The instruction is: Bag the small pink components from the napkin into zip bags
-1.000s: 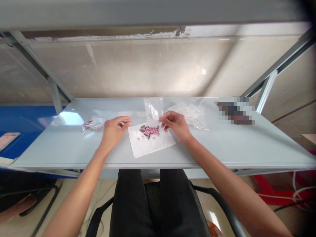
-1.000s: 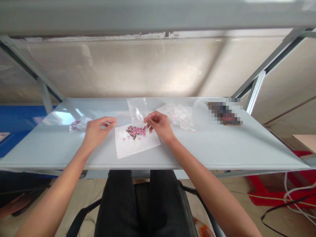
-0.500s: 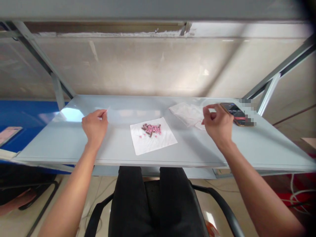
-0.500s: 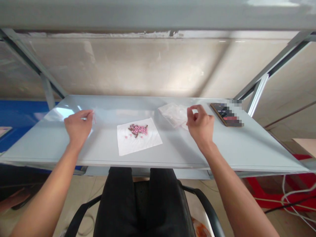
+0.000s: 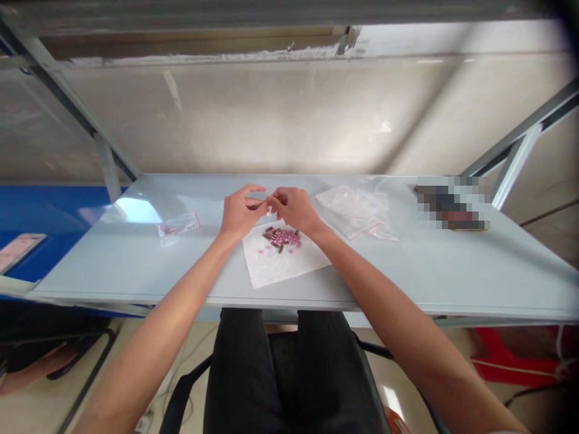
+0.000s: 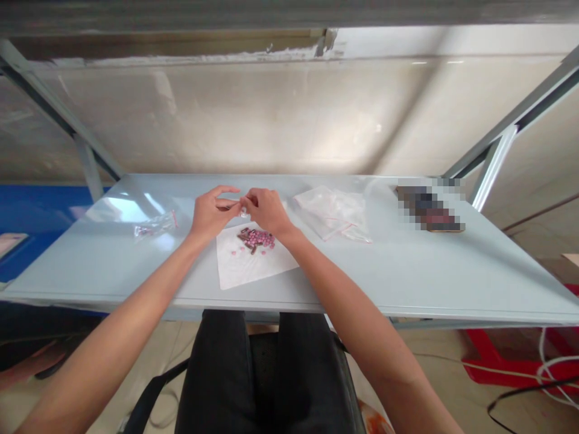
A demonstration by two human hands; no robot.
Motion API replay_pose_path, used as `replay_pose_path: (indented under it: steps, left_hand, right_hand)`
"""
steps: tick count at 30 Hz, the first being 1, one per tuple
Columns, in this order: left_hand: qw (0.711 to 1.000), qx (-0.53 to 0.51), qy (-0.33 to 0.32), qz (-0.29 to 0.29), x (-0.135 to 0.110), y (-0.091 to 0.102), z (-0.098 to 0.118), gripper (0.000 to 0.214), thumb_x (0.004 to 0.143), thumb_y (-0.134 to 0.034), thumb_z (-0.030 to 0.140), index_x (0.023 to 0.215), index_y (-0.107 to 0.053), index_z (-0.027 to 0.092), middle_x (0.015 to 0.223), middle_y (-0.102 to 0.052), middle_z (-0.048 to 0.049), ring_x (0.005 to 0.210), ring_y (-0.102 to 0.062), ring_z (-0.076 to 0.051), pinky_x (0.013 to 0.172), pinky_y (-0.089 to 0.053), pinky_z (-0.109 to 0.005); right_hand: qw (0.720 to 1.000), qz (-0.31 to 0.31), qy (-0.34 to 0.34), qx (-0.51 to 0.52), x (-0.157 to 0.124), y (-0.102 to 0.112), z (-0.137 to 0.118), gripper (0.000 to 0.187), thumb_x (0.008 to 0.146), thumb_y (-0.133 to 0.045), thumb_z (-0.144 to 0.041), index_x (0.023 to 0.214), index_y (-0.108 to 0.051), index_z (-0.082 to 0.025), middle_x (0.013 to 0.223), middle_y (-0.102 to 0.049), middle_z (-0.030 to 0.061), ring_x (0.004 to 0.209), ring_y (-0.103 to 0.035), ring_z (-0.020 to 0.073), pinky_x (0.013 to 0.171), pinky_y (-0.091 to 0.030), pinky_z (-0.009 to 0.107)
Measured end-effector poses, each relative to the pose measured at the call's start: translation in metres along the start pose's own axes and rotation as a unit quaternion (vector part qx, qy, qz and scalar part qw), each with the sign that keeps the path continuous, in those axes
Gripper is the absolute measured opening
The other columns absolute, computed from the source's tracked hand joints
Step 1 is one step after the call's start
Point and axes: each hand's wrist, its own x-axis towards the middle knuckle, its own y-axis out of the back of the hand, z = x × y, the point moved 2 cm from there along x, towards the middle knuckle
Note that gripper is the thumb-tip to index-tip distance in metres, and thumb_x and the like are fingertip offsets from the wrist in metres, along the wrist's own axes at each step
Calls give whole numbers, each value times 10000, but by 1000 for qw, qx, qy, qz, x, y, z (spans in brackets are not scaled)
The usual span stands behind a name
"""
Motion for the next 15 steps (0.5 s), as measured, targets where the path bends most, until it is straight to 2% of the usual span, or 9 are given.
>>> replay_pose_path:
  steps: [2,4,7,9,13,15]
  left_hand:
    - [1000,1,3,-6,-3,-3,-2,295,804,-708,258,1087,-702,175,818,-795,-65,734,-764,-225,688,-598,-309]
    - [1000,13,0,-6,-4,-3,-5,257,814,-686,252,1058,-713,175,808,-793,-64,731,-765,-228,675,-595,-307]
    - [999,41,-17,1,-4,-2,-9,212,818,-681,259,1012,-716,183,777,-788,-50,712,-760,-217,674,-585,-296]
    - [997,73,-35,17,-3,1,-11,162,821,-678,257,964,-712,188,780,-788,-41,709,-755,-201,700,-582,-290]
    - [991,99,-33,83,-4,3,-7,113,844,-663,275,916,-693,193,824,-791,-38,736,-752,-180,721,-583,-272]
    - [993,79,-45,75,-7,1,-1,162,848,-682,305,969,-692,199,874,-795,-40,760,-752,-177,742,-589,-277]
  right_hand:
    - [1000,6,3,-10,-1,2,4,266,955,-631,-371,1125,-671,-170,1145,-683,85,1005,-648,238,850,-549,380]
    - [999,10,18,-33,-1,3,6,170,935,-649,-341,944,-692,-176,938,-716,67,844,-637,214,750,-482,319]
    - [989,20,71,-125,-2,1,5,167,929,-611,-295,816,-665,-185,728,-675,41,629,-535,168,644,-353,301]
    - [977,34,91,-188,-4,-3,2,187,911,-585,-259,748,-640,-185,659,-635,30,574,-481,153,620,-303,301]
    - [970,73,49,-229,-8,-8,-3,213,801,-594,-177,600,-531,-200,587,-569,24,571,-474,153,625,-307,302]
    - [970,109,23,-217,-8,-5,-2,216,763,-605,-178,588,-483,-214,581,-552,23,587,-494,164,635,-335,308]
